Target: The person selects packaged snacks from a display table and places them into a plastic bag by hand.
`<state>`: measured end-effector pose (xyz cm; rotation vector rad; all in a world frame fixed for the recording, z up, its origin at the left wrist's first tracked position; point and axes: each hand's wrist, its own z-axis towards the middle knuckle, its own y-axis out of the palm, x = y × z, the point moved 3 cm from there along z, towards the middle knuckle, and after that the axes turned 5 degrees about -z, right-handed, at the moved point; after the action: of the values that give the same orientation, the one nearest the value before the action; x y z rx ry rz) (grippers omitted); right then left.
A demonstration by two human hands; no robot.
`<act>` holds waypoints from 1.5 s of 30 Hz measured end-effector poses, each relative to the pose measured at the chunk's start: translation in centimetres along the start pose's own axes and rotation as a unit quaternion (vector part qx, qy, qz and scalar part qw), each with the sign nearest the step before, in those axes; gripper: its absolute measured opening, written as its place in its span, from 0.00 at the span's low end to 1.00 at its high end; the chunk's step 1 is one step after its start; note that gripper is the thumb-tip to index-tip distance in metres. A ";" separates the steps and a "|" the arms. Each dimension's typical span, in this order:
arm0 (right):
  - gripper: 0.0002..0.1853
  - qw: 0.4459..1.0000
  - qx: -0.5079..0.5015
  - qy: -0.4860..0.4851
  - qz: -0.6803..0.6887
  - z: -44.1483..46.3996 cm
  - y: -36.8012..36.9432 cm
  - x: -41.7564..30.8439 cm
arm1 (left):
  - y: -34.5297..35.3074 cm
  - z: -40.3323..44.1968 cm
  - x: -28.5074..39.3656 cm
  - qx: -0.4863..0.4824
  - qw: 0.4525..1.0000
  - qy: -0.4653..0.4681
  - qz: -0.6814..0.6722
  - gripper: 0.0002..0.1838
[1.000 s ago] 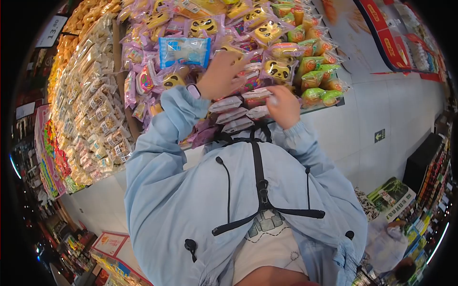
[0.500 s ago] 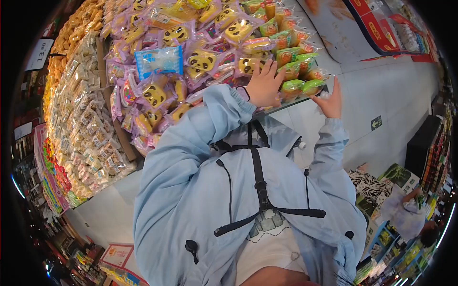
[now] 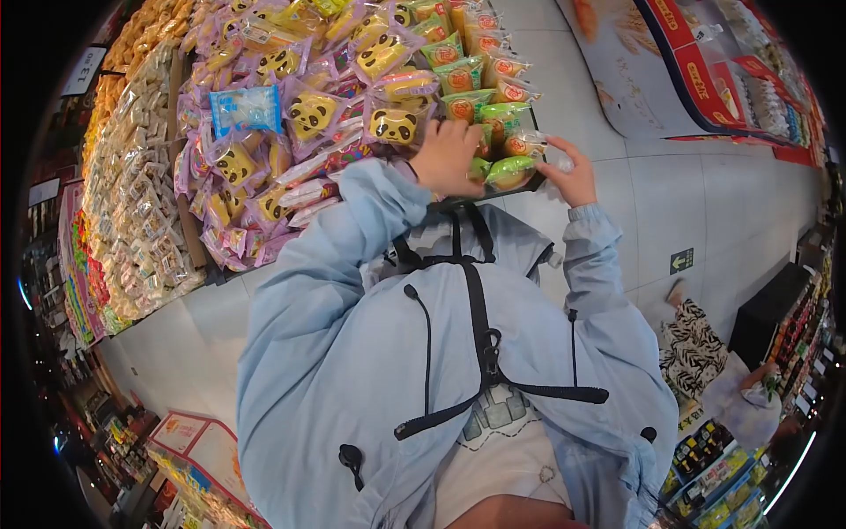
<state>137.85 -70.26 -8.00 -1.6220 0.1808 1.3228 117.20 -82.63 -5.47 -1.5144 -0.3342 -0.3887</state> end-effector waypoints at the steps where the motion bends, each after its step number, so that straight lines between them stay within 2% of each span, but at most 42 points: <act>1: 0.25 1.000 0.004 0.012 0.018 0.2 -0.1 0.4 | -0.3 0.9 -0.6 0.022 0.999 -0.028 -0.027 0.41; 2: 0.23 0.999 0.010 0.025 0.036 0.4 -0.1 0.6 | -0.5 1.9 -1.4 0.044 0.996 -0.054 -0.054 0.38; 5: 0.20 0.964 -0.023 0.181 0.193 0.8 -0.1 1.2 | -0.4 5.7 -3.1 0.063 0.998 -0.014 -0.021 0.29; 8: 0.18 0.992 0.006 0.096 0.086 1.5 0.0 2.5 | -0.3 7.6 -2.0 0.093 0.995 0.019 0.022 0.24; 11: 0.18 0.999 -0.022 0.028 0.035 2.2 0.4 1.3 | 0.2 8.2 -1.4 0.069 0.997 0.024 0.021 0.18; 14: 0.17 0.993 -0.022 0.048 -0.106 2.8 -0.3 1.6 | -0.4 7.3 -1.0 0.079 0.994 0.048 0.066 0.14; 16: 0.16 0.990 0.003 0.024 -0.140 3.4 -0.7 1.1 | -1.3 6.6 -1.2 0.072 0.994 0.051 0.071 0.14; 23: 0.13 0.987 -0.012 0.029 -0.158 5.9 -0.4 0.1 | -1.0 6.3 -1.4 0.096 0.987 0.088 0.096 0.11; 26: 0.13 0.987 -0.024 -0.039 -0.156 6.0 -0.3 0.8 | -0.4 7.1 -0.9 0.086 0.985 0.085 0.120 0.10; 29: 0.14 0.990 -0.107 -0.011 -0.095 5.0 -0.3 2.7 | 0.5 8.0 -1.0 0.099 0.987 0.094 0.090 0.08; 32: 0.14 0.987 -0.161 0.022 -0.012 3.9 -0.6 2.1 | 0.7 8.8 -1.0 0.006 0.998 0.053 0.031 0.07; 35: 0.13 0.981 -0.189 0.023 0.017 3.7 -1.0 0.9 | 1.3 9.2 -1.0 0.068 0.991 0.113 -0.001 0.08; 38: 0.12 0.979 -0.197 0.005 0.044 3.9 -0.9 0.8 | 1.6 9.5 -0.8 0.090 0.991 0.088 -0.045 0.09; 41: 0.13 0.975 -0.212 0.029 0.057 4.2 -0.8 1.2 | 1.8 9.2 -0.5 0.115 0.987 0.055 -0.093 0.09; 44: 0.13 0.977 -0.179 0.037 0.111 4.6 -1.7 4.1 | 1.7 9.3 -0.7 0.165 0.975 0.068 -0.131 0.09; 45: 0.13 0.968 -0.198 0.064 0.142 5.0 -1.9 4.0 | 1.3 9.6 -0.5 0.155 0.978 0.077 -0.120 0.10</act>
<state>137.40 -63.80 -9.69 -2.0824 0.2452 1.5432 117.63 -72.96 -6.57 -1.1349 -0.4361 -0.6120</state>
